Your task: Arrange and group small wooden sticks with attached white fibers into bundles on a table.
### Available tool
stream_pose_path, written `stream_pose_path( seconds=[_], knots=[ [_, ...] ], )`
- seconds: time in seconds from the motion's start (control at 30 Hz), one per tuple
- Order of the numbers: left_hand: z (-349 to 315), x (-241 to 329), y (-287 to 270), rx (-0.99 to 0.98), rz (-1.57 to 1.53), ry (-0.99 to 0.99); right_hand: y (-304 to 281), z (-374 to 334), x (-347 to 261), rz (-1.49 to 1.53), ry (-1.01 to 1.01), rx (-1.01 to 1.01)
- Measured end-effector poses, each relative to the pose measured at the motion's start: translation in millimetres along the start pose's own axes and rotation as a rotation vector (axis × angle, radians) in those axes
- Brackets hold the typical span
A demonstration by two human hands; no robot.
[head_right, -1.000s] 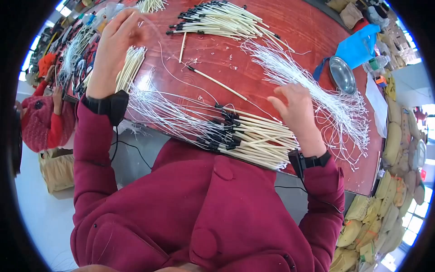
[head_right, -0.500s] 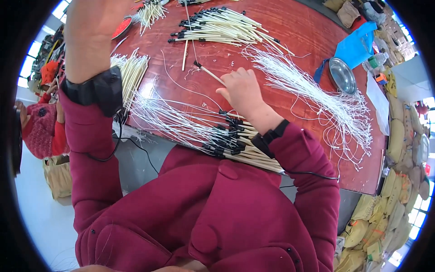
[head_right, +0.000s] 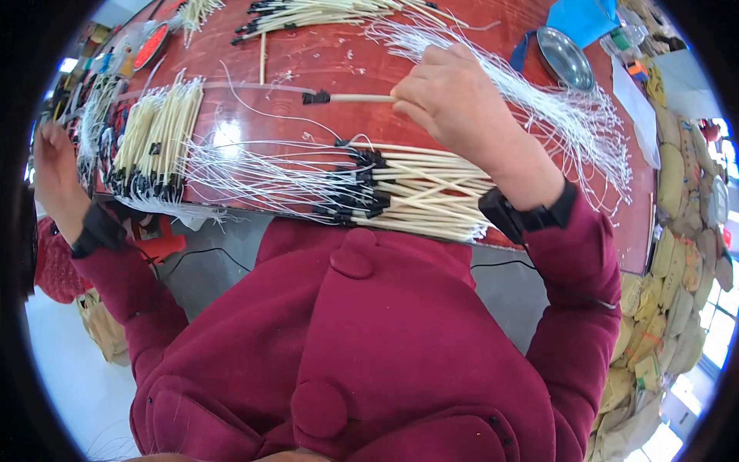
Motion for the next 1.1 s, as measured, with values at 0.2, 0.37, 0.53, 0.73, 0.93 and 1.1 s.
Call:
stream_pose_path(
  seconds=[0.2, 0.37, 0.53, 0.73, 0.93, 1.1],
  knots=[
    [-111.8, -75.8, 26.0, 0.237, 0.661, -0.314, 13.8, -54.7, -34.3, 0.124, 0.033, -0.129],
    [-132.8, -123.3, 85.7, 0.119, 1.084, -0.666, 40.9, -82.6, -29.8, 0.271, 0.152, -0.118],
    [-84.9, -140.5, 127.5, 0.011, 1.339, -0.351, 34.8, -99.1, -4.0, 0.200, 0.284, -0.018],
    [-26.0, -294.0, 356.5, -0.738, 1.058, -0.090, 43.3, -108.6, 29.0, 0.159, 0.458, 0.032],
    [-43.9, -412.4, 495.7, -1.270, 1.014, 0.074, 52.5, -143.3, 55.1, 0.114, 0.657, 0.043],
    [-53.4, -444.3, 525.7, -1.339, 0.991, 0.077, 67.3, -152.5, 60.2, 0.148, 0.730, -0.023]
  ],
)
Point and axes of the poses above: each hand's wrist, its own z-axis towards the middle knuckle, its own y-axis out of the palm, x = y × z, the point moved 9 cm from there along z, towards the middle knuckle, and after that the axes turned 13 degrees about -x, right-handed, at the moved point
